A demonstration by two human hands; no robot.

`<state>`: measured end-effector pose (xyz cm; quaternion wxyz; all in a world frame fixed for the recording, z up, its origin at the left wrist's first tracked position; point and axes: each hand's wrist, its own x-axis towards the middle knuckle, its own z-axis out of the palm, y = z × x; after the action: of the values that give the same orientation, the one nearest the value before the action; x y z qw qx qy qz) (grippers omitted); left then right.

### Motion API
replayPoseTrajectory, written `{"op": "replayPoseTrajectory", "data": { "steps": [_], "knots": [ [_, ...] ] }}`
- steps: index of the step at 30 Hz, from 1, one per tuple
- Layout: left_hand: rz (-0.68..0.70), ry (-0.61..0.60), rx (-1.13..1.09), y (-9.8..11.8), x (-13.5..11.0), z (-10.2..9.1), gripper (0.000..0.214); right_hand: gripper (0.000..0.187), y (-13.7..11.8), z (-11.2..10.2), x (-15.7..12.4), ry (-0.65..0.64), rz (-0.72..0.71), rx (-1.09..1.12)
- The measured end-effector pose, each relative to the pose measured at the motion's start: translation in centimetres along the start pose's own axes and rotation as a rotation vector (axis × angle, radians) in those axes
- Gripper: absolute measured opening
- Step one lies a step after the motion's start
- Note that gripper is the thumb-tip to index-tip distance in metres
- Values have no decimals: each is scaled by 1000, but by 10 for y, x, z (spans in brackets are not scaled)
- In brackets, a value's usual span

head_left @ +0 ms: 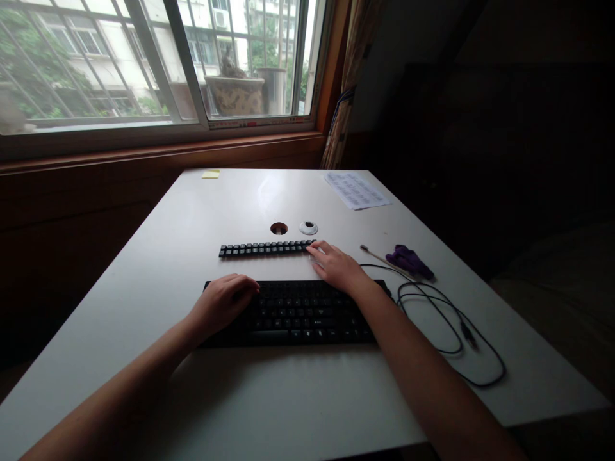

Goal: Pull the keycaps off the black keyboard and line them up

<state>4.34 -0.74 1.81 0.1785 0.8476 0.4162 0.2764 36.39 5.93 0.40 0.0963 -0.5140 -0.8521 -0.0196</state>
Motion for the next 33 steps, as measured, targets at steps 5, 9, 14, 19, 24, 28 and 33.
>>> {"op": "replayPoseTrajectory", "data": {
  "steps": [5,9,14,19,24,28,33],
  "knots": [
    [5,4,-5,1,0,0,13,46,0,-1,0,-5,4,-4],
    [8,11,-8,1,0,0,13,46,0,0,0,-3,2,-5],
    [18,14,-8,3,1,-1,12,47,0,-1,0,-7,4,-4],
    [11,8,-2,3,1,-1,13,47,0,-1,-1,-5,0,-1],
    [8,10,-4,2,1,-1,13,47,0,-1,-2,28,-17,23],
    [15,19,-4,3,2,-1,13,45,2,-3,-3,86,-12,64],
    [5,18,3,3,1,-1,13,40,6,-5,-2,229,-27,164]
  ]
}}
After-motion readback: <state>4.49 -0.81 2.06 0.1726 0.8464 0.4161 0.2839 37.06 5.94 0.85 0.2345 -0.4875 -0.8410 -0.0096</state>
